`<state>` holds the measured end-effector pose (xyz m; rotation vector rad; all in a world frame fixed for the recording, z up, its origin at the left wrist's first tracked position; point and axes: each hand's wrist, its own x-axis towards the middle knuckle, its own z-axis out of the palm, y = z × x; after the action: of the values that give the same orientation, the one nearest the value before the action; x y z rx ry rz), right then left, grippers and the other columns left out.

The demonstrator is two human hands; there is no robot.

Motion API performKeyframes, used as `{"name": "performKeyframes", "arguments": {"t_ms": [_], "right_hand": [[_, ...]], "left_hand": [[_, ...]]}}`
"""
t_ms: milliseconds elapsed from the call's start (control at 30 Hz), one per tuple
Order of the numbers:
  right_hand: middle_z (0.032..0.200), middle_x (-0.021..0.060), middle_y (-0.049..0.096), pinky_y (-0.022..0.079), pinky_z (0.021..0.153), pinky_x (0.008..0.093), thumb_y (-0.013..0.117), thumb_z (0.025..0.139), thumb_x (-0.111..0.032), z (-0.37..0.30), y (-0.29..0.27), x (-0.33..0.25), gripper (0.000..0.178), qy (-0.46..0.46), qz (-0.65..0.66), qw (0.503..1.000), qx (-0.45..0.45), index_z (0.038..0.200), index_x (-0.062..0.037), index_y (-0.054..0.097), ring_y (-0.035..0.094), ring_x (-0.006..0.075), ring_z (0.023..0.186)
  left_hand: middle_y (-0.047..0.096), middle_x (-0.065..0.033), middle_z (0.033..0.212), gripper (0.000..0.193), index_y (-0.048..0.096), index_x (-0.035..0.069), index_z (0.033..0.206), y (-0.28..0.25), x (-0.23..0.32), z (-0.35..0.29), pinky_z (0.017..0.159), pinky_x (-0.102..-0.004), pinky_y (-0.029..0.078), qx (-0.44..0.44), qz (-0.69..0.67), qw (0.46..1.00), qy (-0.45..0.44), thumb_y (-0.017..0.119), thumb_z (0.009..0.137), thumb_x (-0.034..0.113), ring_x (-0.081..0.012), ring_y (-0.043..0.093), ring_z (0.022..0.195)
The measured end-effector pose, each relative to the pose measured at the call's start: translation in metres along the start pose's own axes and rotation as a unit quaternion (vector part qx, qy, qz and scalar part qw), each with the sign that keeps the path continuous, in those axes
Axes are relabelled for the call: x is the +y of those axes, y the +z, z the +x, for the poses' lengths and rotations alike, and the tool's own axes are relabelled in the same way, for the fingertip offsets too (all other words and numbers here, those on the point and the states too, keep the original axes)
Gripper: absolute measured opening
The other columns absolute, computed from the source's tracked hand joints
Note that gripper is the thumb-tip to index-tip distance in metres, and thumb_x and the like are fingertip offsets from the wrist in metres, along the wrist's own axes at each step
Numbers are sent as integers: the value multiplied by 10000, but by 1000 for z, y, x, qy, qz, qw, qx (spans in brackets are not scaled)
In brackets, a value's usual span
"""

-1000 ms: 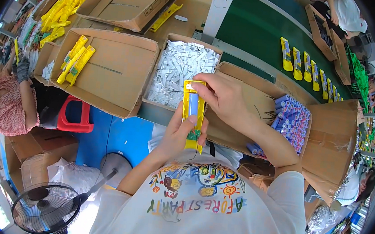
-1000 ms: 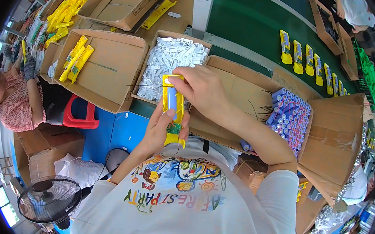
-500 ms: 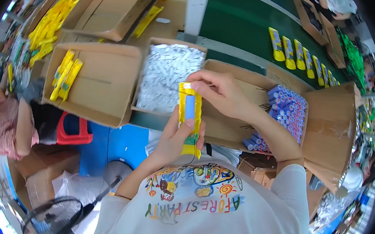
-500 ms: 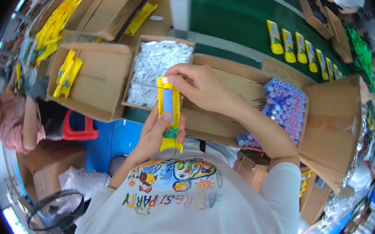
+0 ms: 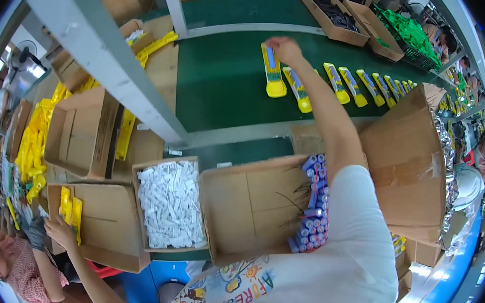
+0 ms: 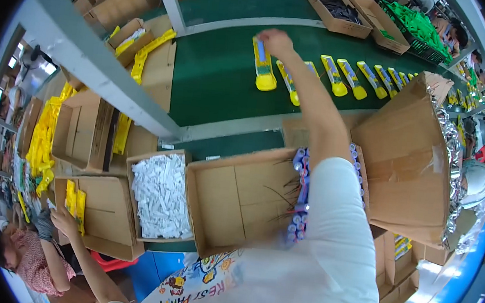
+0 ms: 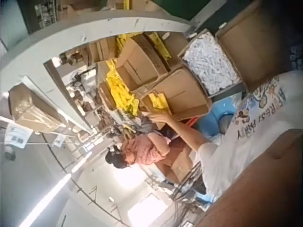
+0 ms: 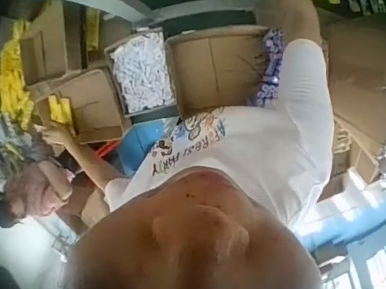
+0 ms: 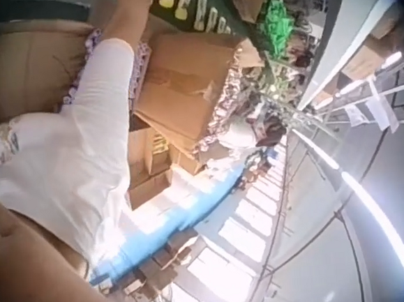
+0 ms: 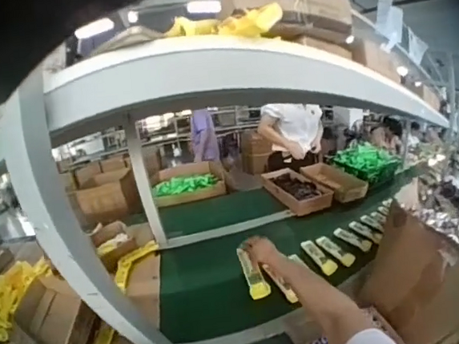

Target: Assembling and packaging flashlight components, including inserting battery cells and small plastic parts into housings.

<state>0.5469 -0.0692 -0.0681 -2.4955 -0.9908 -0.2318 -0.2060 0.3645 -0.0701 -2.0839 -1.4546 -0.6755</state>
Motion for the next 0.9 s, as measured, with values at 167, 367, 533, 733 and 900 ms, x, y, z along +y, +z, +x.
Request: {"name": "performKeyframes", "arguments": {"t_ms": [167, 367, 533, 733, 900], "right_hand": [[1019, 80, 662, 445, 929, 412, 572, 864, -307, -21, 27, 6, 212, -46, -77, 996, 3, 954, -173, 711, 567, 286, 1060], [924, 118, 661, 499, 779, 364, 624, 848, -196, -105, -79, -68, 133, -110, 162, 981, -10, 907, -101, 697, 622, 268, 889], [943, 114, 619, 475, 804, 381, 601, 889, -170, -226, -135, -172, 154, -267, 218, 918, -195, 933, -24, 631, 590, 291, 906], [921, 122, 647, 487, 746, 363, 641, 842, -92, -332, -166, -213, 108, -197, 246, 915, -251, 916, -13, 647, 612, 297, 866], [935, 129, 653, 496, 725, 336, 634, 836, -67, -361, -151, -222, 127, -141, 262, 921, -253, 947, -8, 652, 629, 282, 842]], "left_hand": [[514, -319, 1224, 561, 351, -26, 1387, 34, -8, -69, 934, -483, 416, -228, -131, 965, 25, 387, 987, 366, -450, 515, 1105], [558, -319, 1114, 468, 410, -31, 1316, -165, 185, -96, 853, -478, 439, -431, -175, 876, 124, 441, 972, 285, -463, 525, 1053], [574, -279, 1124, 470, 440, -8, 1284, -183, 182, -111, 845, -495, 448, -355, -259, 891, 109, 522, 938, 300, -444, 549, 1042], [531, -189, 1007, 370, 470, -12, 1083, -159, 177, -99, 835, -369, 439, -341, -542, 765, 59, 688, 806, 99, -344, 549, 956], [576, -143, 1018, 313, 457, 4, 1111, -169, 170, -103, 806, -365, 482, -192, -324, 926, 16, 621, 878, 131, -284, 592, 933]]}}
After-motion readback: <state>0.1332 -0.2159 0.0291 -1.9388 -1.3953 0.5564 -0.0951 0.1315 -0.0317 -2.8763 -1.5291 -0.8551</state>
